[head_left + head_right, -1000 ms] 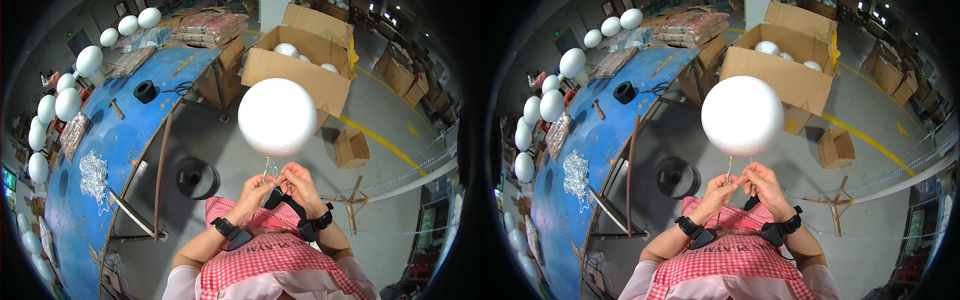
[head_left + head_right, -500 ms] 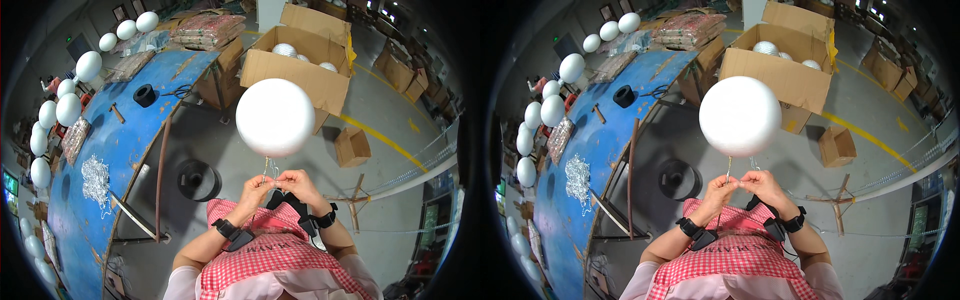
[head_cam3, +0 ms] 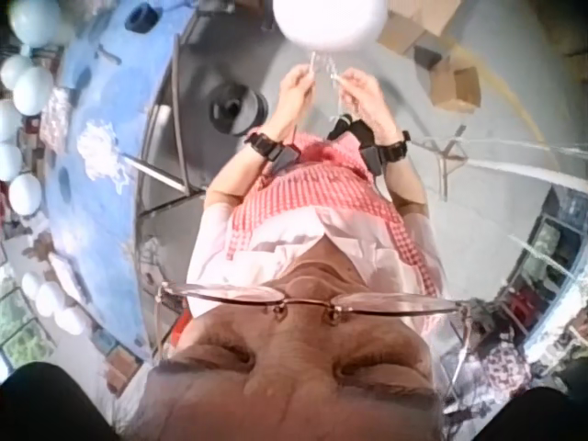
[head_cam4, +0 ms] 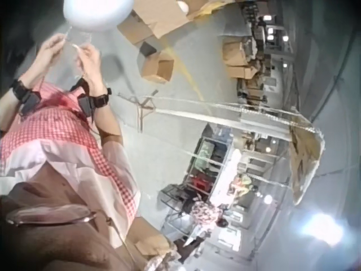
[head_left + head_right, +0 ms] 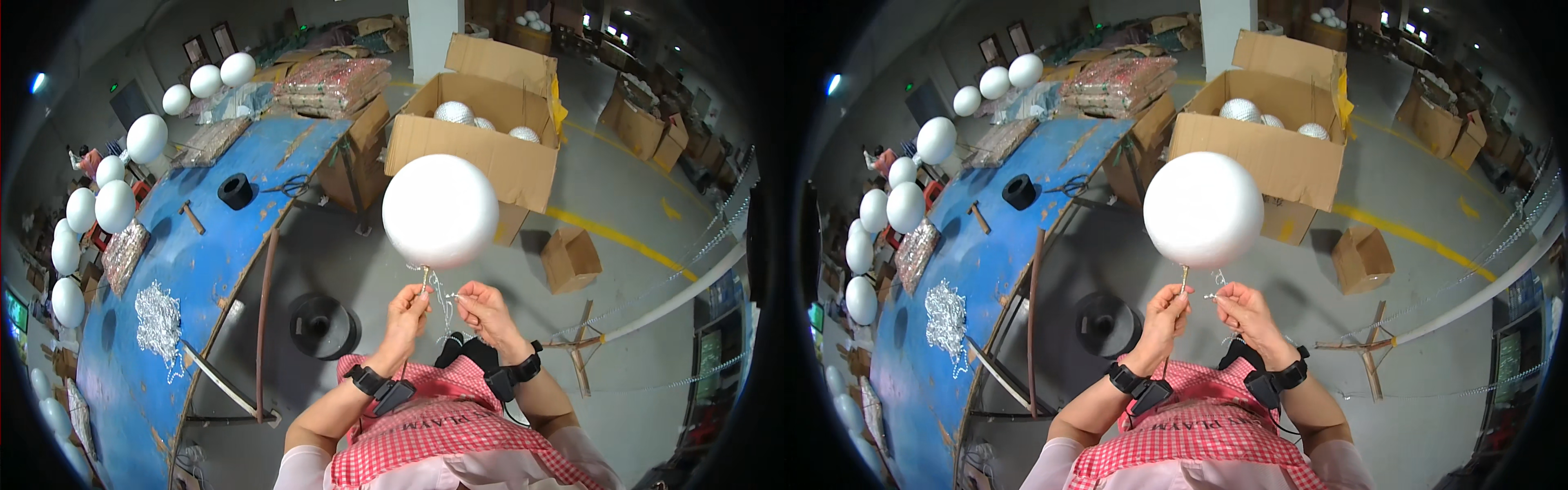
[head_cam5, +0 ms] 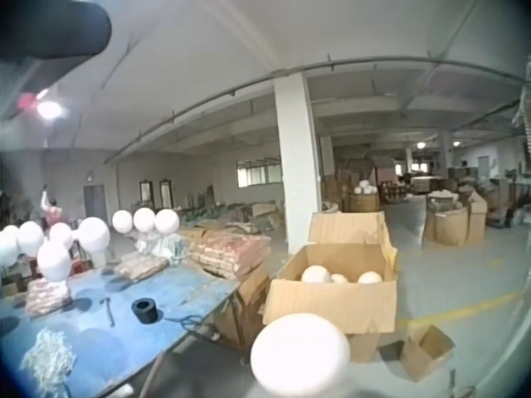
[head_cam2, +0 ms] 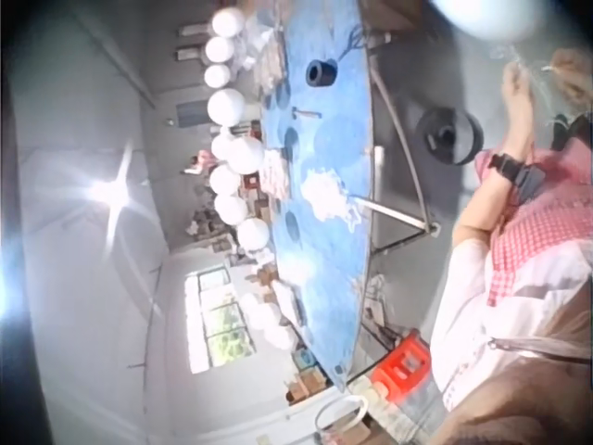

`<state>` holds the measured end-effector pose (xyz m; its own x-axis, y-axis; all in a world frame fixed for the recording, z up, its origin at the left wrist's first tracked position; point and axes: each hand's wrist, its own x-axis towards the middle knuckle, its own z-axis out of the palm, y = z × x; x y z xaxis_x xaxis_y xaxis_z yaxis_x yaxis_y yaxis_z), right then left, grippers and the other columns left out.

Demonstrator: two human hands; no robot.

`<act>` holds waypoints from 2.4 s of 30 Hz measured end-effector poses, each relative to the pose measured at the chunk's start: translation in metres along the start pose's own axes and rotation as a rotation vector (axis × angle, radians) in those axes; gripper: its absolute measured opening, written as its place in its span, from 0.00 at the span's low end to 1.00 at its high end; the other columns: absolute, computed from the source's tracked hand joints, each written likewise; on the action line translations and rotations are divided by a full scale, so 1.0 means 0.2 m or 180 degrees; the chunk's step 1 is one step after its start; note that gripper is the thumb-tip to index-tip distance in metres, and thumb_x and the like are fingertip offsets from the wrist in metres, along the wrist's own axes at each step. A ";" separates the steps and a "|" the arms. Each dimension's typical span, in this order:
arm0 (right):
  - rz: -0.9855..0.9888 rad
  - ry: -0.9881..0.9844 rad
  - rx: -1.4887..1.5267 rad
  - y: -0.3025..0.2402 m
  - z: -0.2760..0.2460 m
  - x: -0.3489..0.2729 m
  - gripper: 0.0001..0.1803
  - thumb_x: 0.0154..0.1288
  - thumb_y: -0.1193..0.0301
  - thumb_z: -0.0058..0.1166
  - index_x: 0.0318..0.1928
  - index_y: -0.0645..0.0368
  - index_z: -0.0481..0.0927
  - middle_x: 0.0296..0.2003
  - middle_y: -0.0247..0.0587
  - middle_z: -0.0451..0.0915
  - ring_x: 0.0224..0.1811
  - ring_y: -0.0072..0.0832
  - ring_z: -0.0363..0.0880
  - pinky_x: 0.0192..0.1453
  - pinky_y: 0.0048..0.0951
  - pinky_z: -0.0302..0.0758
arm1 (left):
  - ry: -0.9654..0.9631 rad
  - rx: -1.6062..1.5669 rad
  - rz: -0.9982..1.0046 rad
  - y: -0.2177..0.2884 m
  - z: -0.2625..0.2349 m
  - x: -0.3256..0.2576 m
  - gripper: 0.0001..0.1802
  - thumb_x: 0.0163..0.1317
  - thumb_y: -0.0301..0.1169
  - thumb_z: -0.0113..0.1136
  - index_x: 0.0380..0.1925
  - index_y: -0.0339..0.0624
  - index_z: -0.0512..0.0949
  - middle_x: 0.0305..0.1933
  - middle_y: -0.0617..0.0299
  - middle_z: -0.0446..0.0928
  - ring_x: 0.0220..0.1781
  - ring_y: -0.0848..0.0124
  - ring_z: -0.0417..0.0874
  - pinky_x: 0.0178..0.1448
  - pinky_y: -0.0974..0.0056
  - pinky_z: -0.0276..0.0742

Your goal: The person wraps a string of beads around a white sphere, trims the strand with shears, and places the finished sphere into a cardboard box. They then set aside a plastic bag and begin wrapping a new string of beads around another white sphere.

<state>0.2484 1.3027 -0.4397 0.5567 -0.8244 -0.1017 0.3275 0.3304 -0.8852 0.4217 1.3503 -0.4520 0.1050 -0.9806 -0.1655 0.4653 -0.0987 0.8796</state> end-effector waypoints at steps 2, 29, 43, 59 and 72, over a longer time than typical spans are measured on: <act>-0.0305 0.0097 -0.0065 0.00 0.02 0.02 0.04 0.65 0.73 0.54 0.36 0.60 0.75 0.20 0.25 0.72 0.16 0.08 0.59 0.17 0.12 0.52 | -0.0016 0.0064 0.0021 0.02 0.03 0.01 0.08 0.68 0.32 0.51 0.44 0.44 0.74 0.21 0.73 0.67 0.12 0.87 0.54 0.14 0.76 0.44; -0.1576 0.1602 -0.0935 0.22 0.13 0.18 0.05 0.64 0.75 0.54 0.32 0.63 0.75 0.18 0.24 0.74 0.19 0.07 0.62 0.20 0.16 0.56 | 0.0079 -0.0157 -0.0226 -0.04 0.12 -0.06 0.08 0.68 0.33 0.51 0.42 0.43 0.74 0.23 0.73 0.67 0.13 0.87 0.55 0.15 0.78 0.45; -0.1807 0.1833 -0.0858 0.23 0.18 0.19 0.08 0.64 0.74 0.54 0.28 0.62 0.73 0.18 0.25 0.73 0.20 0.09 0.64 0.22 0.18 0.61 | 0.0185 -0.0132 -0.0212 -0.03 0.14 -0.07 0.08 0.68 0.35 0.52 0.42 0.44 0.74 0.21 0.74 0.66 0.13 0.87 0.54 0.15 0.77 0.45; -0.1823 0.2098 -0.1910 0.26 0.16 0.17 0.07 0.63 0.71 0.55 0.31 0.61 0.75 0.18 0.38 0.76 0.16 0.22 0.70 0.21 0.27 0.65 | 0.0224 -0.0054 0.0012 -0.02 0.15 -0.09 0.10 0.69 0.35 0.51 0.45 0.45 0.68 0.19 0.74 0.63 0.13 0.86 0.53 0.15 0.77 0.45; -0.2070 0.2231 -0.3010 0.20 0.19 0.13 0.08 0.65 0.69 0.54 0.33 0.61 0.76 0.21 0.44 0.80 0.19 0.30 0.79 0.24 0.31 0.70 | 0.0226 -0.0057 -0.0037 -0.04 0.15 -0.09 0.08 0.69 0.35 0.50 0.44 0.46 0.68 0.18 0.75 0.62 0.13 0.86 0.53 0.15 0.77 0.44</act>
<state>0.3044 1.3120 -0.4605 -0.0955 -0.8630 0.4962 -0.4261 -0.4150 -0.8039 0.3900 1.3645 -0.4424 0.1611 -0.9649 -0.2074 0.4824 -0.1063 0.8695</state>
